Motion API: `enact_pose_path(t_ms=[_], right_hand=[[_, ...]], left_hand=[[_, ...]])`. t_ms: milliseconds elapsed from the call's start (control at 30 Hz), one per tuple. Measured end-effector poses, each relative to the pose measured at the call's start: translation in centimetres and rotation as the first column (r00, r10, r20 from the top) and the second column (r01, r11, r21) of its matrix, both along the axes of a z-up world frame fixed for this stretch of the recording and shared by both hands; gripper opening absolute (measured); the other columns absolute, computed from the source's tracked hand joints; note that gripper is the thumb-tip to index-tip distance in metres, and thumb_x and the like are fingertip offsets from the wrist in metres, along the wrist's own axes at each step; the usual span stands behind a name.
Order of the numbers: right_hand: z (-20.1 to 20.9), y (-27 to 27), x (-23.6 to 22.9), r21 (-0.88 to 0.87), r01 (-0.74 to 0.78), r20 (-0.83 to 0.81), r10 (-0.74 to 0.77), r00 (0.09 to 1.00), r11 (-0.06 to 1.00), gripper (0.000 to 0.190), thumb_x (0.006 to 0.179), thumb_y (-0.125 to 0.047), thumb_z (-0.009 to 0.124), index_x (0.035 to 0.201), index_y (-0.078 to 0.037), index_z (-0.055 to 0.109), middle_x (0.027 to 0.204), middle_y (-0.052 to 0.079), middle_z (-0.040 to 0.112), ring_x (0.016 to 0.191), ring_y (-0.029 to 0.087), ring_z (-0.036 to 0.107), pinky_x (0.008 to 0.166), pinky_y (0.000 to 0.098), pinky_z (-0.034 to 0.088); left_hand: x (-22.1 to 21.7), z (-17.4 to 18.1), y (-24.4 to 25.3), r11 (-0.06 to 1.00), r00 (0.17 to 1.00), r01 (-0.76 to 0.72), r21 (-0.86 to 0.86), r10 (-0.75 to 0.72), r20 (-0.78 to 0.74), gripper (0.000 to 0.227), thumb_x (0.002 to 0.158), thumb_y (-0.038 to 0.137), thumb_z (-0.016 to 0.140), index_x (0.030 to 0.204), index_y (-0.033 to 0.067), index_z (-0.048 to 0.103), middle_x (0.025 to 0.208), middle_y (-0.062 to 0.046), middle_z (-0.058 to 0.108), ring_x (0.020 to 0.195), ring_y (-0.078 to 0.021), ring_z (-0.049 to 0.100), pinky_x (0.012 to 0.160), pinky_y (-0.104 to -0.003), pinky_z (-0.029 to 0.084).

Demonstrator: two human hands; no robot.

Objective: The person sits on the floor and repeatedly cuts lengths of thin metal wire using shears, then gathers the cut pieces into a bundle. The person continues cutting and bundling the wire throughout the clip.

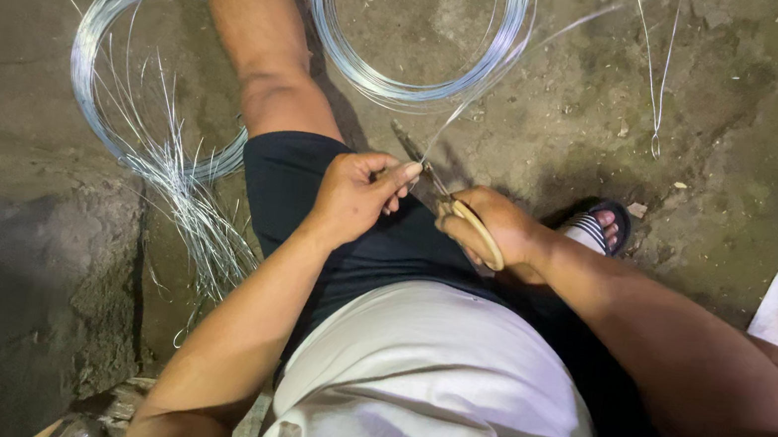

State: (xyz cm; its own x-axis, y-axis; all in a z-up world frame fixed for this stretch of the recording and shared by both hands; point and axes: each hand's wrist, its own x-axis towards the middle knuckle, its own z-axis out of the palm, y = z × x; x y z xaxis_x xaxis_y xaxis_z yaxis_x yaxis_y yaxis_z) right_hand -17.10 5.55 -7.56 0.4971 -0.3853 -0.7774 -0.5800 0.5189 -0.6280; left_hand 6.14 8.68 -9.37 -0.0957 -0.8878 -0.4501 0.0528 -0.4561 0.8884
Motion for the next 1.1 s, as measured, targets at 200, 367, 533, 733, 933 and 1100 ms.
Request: enact_pose_path(t_ms=[200, 367, 533, 733, 933, 1100], right_hand=[[-9.0, -0.8, -2.8, -0.511, -0.391, -0.367, 0.217, 0.905, 0.766, 0.037, 0.088, -0.042, 0.069, 0.107, -0.01, 0.072, 0.088, 0.016, 0.072, 0.081, 0.034, 0.07, 0.072, 0.0454, 0.055], [-12.3, -0.9, -6.8, -0.281, -0.683, -0.688, 0.354, 0.633, 0.674, 0.053, 0.09, -0.059, 0.061, 0.118, -0.015, 0.07, 0.113, 0.019, 0.072, 0.107, 0.038, 0.069, 0.092, 0.0487, 0.055], [-13.5, 0.2, -7.9, -0.312, -0.777, -0.728, 0.388, 0.565, 0.547, 0.052, 0.087, -0.05, 0.067, 0.118, -0.008, 0.067, 0.119, 0.018, 0.071, 0.11, 0.036, 0.069, 0.093, 0.0458, 0.056], [-16.3, 1.3, -8.4, -0.397, -0.765, -0.649, 0.434, 0.625, 0.507, 0.057, 0.081, -0.042, 0.074, 0.125, -0.007, 0.059, 0.125, 0.018, 0.065, 0.115, 0.036, 0.065, 0.094, 0.0456, 0.053], [-17.2, 1.5, -8.6, -0.343, -0.774, -0.688, 0.419, 0.593, 0.532, 0.046, 0.088, -0.042, 0.069, 0.118, -0.007, 0.065, 0.121, 0.021, 0.069, 0.115, 0.036, 0.067, 0.097, 0.0458, 0.053], [-16.3, -0.6, -6.5, -0.519, -0.444, -0.646, 0.005, 0.763, 0.731, 0.042, 0.095, -0.039, 0.063, 0.116, -0.003, 0.064, 0.105, 0.027, 0.071, 0.098, 0.044, 0.069, 0.087, 0.0529, 0.054]], left_hand=[[1.0, -1.0, 1.4, 0.984, 0.985, -0.172, -0.046, 0.171, -0.03, 0.017, 0.097, 0.017, 0.071, 0.102, 0.0007, 0.075, 0.077, -0.003, 0.07, 0.062, -0.007, 0.065, 0.057, -0.022, 0.054], [7.6, -1.1, 3.3, 0.814, 0.828, -0.527, -0.245, 0.557, 0.071, 0.013, 0.102, 0.009, 0.066, 0.111, 0.0003, 0.07, 0.084, -0.005, 0.07, 0.067, -0.0098, 0.066, 0.062, -0.025, 0.058], [14.9, -2.8, 8.3, 0.686, 0.585, -0.618, -0.384, 0.728, 0.358, 0.013, 0.107, 0.011, 0.068, 0.113, -0.0007, 0.07, 0.089, -0.005, 0.068, 0.074, -0.0095, 0.064, 0.065, -0.026, 0.059], [19.5, -10.2, 18.7, 0.709, 0.265, -0.621, -0.334, 0.59, 0.762, 0.01, 0.101, 0.01, 0.072, 0.105, 0.0014, 0.074, 0.094, -0.01, 0.077, 0.078, -0.0157, 0.073, 0.069, -0.029, 0.06], [20.6, -14.5, 26.2, 0.853, 0.145, -0.511, -0.107, 0.208, 0.967, 0.015, 0.098, 0.017, 0.075, 0.107, 0.0052, 0.079, 0.098, -0.018, 0.078, 0.087, -0.0287, 0.077, 0.08, -0.04, 0.06], [19.0, -12.6, 24.4, 0.819, 0.184, -0.546, 0.176, -0.088, 0.979, 0.046, 0.086, 0.028, 0.082, 0.125, 0.0072, 0.071, 0.117, -0.024, 0.068, 0.101, -0.0415, 0.068, 0.083, -0.05, 0.054]])
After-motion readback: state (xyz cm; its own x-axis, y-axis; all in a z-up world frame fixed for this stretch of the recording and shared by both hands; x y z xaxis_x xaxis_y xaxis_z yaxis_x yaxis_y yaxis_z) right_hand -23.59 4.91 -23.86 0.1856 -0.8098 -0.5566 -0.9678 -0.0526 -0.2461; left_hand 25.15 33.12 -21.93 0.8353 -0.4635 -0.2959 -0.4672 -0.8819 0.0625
